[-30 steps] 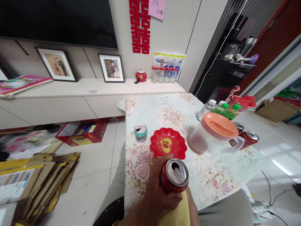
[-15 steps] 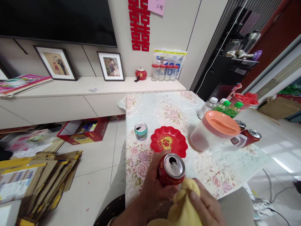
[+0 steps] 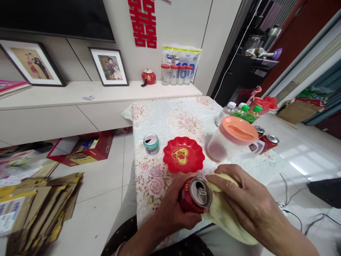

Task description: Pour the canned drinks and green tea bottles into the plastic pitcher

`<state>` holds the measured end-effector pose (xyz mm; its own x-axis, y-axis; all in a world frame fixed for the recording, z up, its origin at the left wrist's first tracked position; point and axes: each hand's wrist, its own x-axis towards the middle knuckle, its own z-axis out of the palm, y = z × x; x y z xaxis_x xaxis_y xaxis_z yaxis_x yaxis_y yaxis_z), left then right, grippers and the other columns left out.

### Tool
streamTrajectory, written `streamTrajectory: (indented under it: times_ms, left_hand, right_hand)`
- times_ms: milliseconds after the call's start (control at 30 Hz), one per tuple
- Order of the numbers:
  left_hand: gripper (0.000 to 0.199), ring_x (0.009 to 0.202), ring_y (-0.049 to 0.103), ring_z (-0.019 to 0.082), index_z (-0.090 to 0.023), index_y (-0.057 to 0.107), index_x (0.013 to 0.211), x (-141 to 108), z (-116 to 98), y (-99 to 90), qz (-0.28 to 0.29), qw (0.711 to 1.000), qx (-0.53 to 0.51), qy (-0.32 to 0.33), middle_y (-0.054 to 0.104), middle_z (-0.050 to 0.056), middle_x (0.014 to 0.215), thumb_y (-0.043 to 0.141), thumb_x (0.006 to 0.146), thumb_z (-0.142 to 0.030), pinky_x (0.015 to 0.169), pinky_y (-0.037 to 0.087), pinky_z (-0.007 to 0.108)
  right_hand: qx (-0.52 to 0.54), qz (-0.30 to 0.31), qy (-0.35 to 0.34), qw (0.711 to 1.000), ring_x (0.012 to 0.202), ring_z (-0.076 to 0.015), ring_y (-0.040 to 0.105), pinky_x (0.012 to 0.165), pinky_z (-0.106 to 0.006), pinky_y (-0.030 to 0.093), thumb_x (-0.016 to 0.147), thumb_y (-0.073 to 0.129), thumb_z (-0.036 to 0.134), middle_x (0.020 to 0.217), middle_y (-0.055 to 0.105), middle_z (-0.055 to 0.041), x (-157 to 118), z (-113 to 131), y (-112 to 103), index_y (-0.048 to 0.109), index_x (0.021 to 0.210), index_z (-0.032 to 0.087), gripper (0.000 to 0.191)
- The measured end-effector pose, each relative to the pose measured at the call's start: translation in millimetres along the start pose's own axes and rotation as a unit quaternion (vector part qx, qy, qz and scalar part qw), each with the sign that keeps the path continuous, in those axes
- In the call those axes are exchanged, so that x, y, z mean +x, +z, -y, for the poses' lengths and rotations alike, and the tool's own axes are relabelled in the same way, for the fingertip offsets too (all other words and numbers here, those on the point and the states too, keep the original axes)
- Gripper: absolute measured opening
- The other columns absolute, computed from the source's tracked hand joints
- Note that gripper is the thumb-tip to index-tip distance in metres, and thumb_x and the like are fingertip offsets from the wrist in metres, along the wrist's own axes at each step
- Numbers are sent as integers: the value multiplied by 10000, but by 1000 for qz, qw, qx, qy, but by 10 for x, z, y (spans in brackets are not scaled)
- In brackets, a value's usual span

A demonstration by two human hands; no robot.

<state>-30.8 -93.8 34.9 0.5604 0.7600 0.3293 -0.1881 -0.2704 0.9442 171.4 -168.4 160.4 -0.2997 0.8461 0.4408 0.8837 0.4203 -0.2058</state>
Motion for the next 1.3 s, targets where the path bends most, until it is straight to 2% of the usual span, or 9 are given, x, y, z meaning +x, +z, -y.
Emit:
streamTrajectory:
  times_ms: [133, 233, 467, 600, 733, 900, 1033, 1167, 1300]
  left_hand:
    - [772, 1029, 690, 288, -252, 634, 1385, 19, -42, 27, 34, 998, -51, -23, 714, 80, 1182, 874, 728, -579, 927, 558, 417]
    - [780, 1007, 693, 276, -255, 663, 1363, 15, -63, 27, 41, 997, -51, -36, 728, 68, 1164, 889, 711, -621, 915, 560, 401]
    - [753, 1003, 693, 268, -284, 644, 1377, -37, 10, 23, -22, 1000, 15, 0, 710, 46, 1153, 888, 688, -466, 916, 552, 400]
    - [729, 966, 681, 255, -269, 642, 1362, -13, -16, 27, -35, 999, 38, 6, 702, 43, 1118, 864, 694, -457, 899, 557, 396]
    - [685, 992, 682, 266, -257, 635, 1356, 10, -40, 24, -44, 996, 72, 0, 703, 53, 1124, 815, 714, -412, 907, 562, 411]
    - [719, 922, 669, 245, -261, 614, 1363, 23, -7, 35, -55, 992, 112, 21, 681, 47, 1077, 842, 726, -504, 853, 562, 397]
    - [725, 900, 654, 244, -259, 619, 1367, 29, -2, 26, -50, 990, 132, 21, 677, 52, 1058, 832, 735, -541, 839, 561, 411]
    - [719, 961, 670, 263, -268, 631, 1367, 17, 0, 8, -22, 995, 96, 15, 692, 52, 1106, 838, 710, -474, 885, 558, 423]
    - [731, 965, 684, 254, -290, 639, 1363, -11, 30, 42, -5, 1000, 15, 9, 695, 36, 1112, 874, 704, -500, 879, 552, 388]
  right_hand:
    - [-10, 26, -33, 999, 965, -128, 617, 783, -234, 519, 1027, 515, 98, 1163, 647, -76, 54, -48, 12, 636, 1259, 214, 286]
    - [-29, 54, -38, 997, 958, -150, 610, 784, -264, 496, 1039, 540, 166, 1163, 643, -65, 72, -49, 51, 669, 1173, 226, 195]
    - [-31, 93, -4, 995, 921, -163, 599, 766, -268, 491, 1064, 497, 229, 1109, 639, -51, 28, -31, -4, 658, 1151, 248, 185]
    - [-32, 111, -15, 993, 885, -152, 602, 720, -251, 518, 1013, 527, 177, 1113, 632, -61, 32, -38, -95, 658, 1198, 251, 238]
    - [5, 128, -17, 992, 873, -131, 630, 696, -215, 541, 997, 517, 145, 1084, 632, -63, 67, -29, -124, 660, 1149, 232, 226]
    - [69, 117, 6, 991, 826, -91, 631, 686, -164, 548, 1010, 483, 125, 1029, 630, -51, 88, 89, -112, 661, 1095, 229, 222]
    - [108, 117, 14, 987, 812, -61, 631, 689, -123, 543, 1033, 496, 146, 1031, 628, -44, 58, 147, -91, 664, 1169, 231, 232]
    - [44, 96, -6, 994, 836, -101, 623, 670, -173, 546, 1007, 509, 147, 1047, 627, -52, -34, 38, -46, 644, 1206, 247, 260]
    - [2, 71, 9, 997, 931, -127, 623, 769, -219, 563, 1025, 554, 211, 1147, 627, -63, -95, -76, 36, 628, 1294, 278, 287]
